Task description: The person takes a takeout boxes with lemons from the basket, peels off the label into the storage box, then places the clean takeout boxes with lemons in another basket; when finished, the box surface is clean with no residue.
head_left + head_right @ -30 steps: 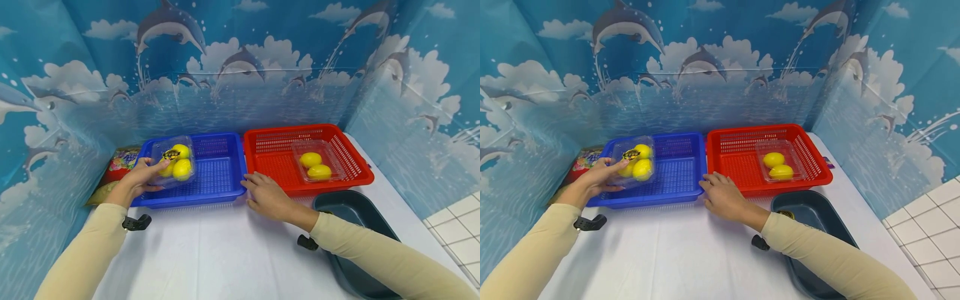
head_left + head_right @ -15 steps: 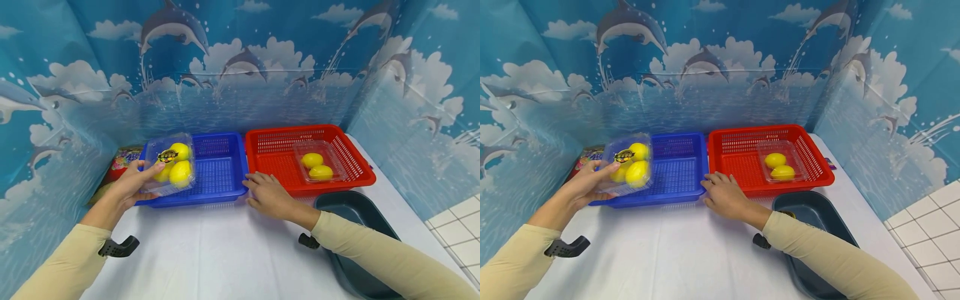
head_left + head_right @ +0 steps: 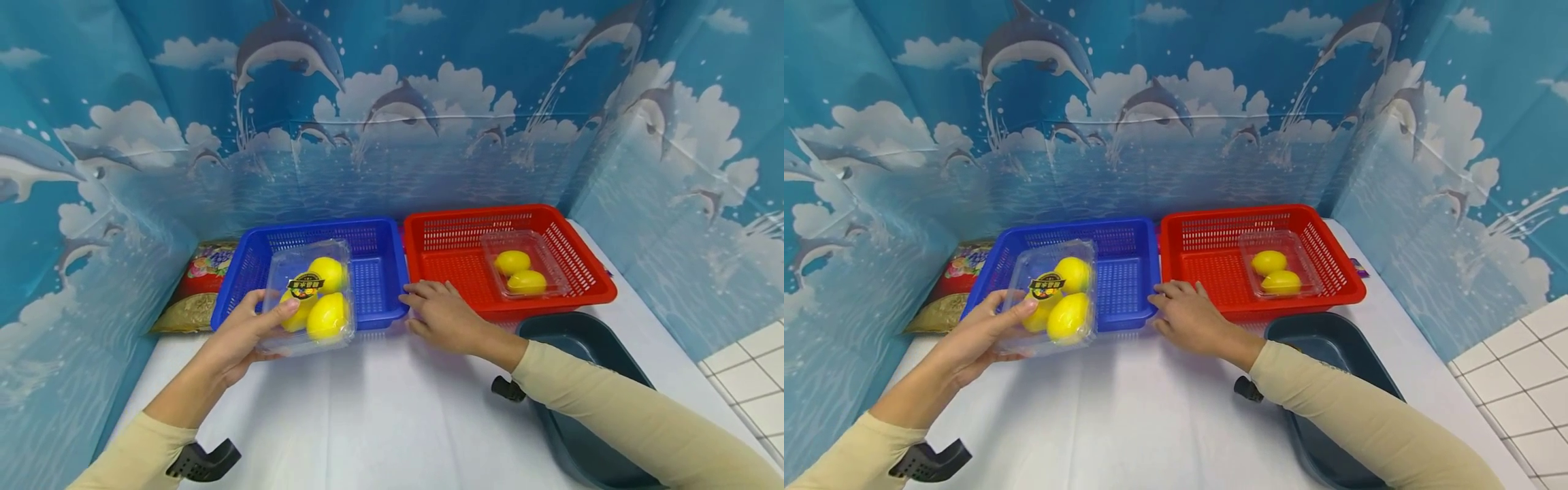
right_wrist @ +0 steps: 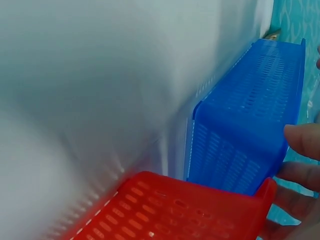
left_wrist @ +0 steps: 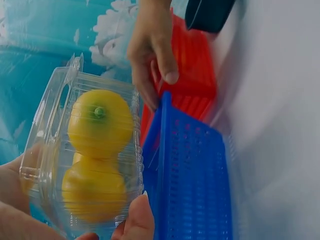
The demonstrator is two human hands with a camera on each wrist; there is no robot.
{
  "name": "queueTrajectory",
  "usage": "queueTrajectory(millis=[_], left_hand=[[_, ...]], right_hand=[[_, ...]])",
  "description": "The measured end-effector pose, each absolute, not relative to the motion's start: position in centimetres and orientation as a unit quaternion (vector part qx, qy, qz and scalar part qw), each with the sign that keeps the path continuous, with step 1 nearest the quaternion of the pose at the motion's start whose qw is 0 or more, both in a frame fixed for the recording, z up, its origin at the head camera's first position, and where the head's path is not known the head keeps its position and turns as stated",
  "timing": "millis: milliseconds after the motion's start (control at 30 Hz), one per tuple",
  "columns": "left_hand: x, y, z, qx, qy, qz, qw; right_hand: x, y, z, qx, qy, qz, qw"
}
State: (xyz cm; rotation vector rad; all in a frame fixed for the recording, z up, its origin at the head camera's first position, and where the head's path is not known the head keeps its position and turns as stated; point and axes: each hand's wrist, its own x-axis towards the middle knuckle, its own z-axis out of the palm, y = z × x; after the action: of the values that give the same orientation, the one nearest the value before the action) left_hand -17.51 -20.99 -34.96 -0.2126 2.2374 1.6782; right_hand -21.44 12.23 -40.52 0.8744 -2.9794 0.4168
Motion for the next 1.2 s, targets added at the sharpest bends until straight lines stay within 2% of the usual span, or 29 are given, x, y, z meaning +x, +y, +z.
queueTrajectory(millis=[200,333,567,867,1200], left_hand=[[-16.2,-19.2,-35.4,-0.072,0.777,0.600,0.176],[-15.2,-17.8,-35.9,-0.065,0.775,0.600,0.190],[-13.6,-14.9,-36.9,-0.050,0.755,0.618,0.213],[-12.0,-12.2,-38.5,-0.014,0.735,0.635,0.239],[-11.1,-10.0,-42.7,0.003,0.733,0.627,0.263]], right_hand=[[-22.0,13.1,-40.0,0.311,-0.937,0.162,-0.002],[-22.3,13.8,-39.6,0.299,-0.934,0.195,-0.004],[-22.7,14.9,-38.5,0.268,-0.921,0.278,0.045],[-22.6,16.6,-37.1,0.223,-0.887,0.402,0.036],[-22.0,17.3,-36.9,0.209,-0.889,0.408,0.002]])
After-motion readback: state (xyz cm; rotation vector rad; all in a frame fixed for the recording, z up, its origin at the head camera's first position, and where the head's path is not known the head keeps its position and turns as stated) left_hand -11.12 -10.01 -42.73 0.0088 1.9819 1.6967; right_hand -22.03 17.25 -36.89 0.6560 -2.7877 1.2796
